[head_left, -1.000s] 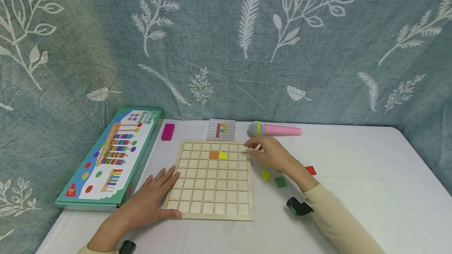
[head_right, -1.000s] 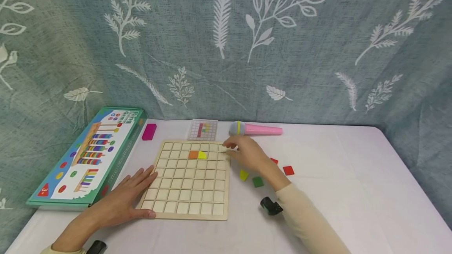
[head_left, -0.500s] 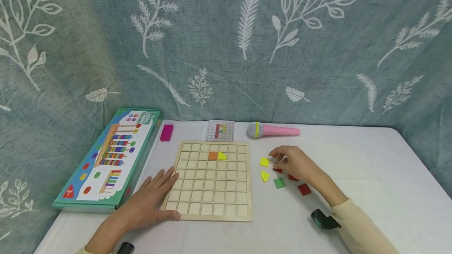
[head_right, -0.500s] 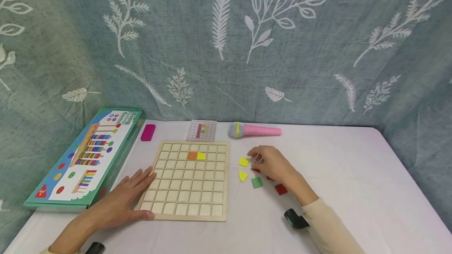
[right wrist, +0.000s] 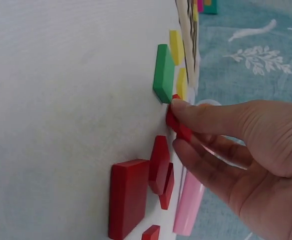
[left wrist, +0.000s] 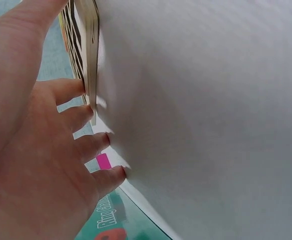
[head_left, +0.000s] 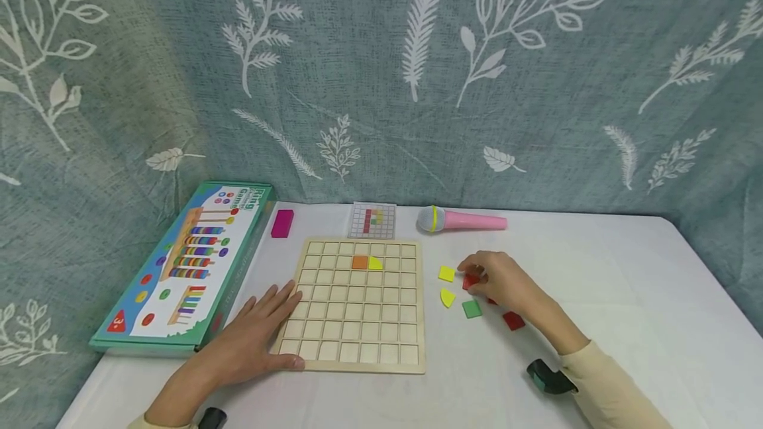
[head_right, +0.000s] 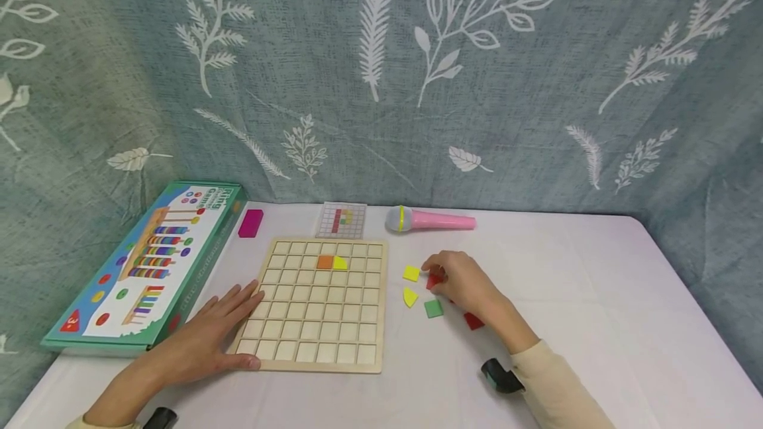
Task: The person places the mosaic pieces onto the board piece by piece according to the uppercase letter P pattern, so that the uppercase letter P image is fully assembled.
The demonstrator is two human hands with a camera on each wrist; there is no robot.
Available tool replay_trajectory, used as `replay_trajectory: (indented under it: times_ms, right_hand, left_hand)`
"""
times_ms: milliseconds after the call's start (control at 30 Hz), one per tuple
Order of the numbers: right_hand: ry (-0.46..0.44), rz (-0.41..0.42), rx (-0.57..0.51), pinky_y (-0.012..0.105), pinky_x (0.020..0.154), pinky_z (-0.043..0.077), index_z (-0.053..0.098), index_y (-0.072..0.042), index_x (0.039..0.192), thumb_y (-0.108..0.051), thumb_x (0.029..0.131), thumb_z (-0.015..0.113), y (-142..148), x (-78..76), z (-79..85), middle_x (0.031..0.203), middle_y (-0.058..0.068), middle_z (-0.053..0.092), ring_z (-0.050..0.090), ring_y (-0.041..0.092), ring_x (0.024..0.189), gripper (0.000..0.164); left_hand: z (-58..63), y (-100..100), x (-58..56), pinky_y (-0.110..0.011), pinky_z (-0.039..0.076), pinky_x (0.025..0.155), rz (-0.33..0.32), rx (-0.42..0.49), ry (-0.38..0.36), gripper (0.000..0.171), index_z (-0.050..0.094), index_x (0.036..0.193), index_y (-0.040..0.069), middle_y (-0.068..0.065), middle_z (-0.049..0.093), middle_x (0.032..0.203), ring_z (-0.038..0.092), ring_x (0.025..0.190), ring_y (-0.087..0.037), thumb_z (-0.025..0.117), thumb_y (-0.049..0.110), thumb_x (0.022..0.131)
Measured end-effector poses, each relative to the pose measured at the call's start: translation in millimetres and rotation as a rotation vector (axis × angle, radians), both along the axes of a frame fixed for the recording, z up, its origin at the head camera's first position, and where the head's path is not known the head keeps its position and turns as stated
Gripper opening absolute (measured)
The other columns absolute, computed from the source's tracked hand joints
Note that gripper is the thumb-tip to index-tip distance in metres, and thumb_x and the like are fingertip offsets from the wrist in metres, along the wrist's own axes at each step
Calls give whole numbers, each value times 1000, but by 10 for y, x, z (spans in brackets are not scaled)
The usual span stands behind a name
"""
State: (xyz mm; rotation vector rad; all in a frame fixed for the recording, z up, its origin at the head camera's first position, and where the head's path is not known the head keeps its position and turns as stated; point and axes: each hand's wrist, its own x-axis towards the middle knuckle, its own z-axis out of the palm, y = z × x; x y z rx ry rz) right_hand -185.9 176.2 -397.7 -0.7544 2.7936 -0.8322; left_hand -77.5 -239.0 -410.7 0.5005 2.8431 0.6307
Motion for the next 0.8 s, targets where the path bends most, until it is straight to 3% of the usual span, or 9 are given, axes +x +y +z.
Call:
replay_trajectory:
  times_ms: [267,467,800]
  right_hand:
    - [29,40,-15,27,67,54,71,1,105,10,82,70,-4,-25,85,84,1,67,61,13,75,25]
    - [69,100,-62,30,73,57,71,3,105,9,83,70,-88,-101,128,84,1,68,61,13,77,23]
    - [-20,181,-196,29,76,56,70,3,108,4,85,71,-381,-246,59,88,2,69,64,14,82,24]
  left_hand:
    - [10,10,-5,-64,15,114,3,5,3,110,35,151,4,-16,25,160,19,144,-45,70,69,70]
    - [6,8,-7,-65,15,113,3,4,-4,109,36,151,4,-16,25,159,19,144,-45,71,69,70]
    - [0,2,-3,-65,15,113,3,6,-10,110,35,151,4,-16,25,160,19,145,-45,69,71,70]
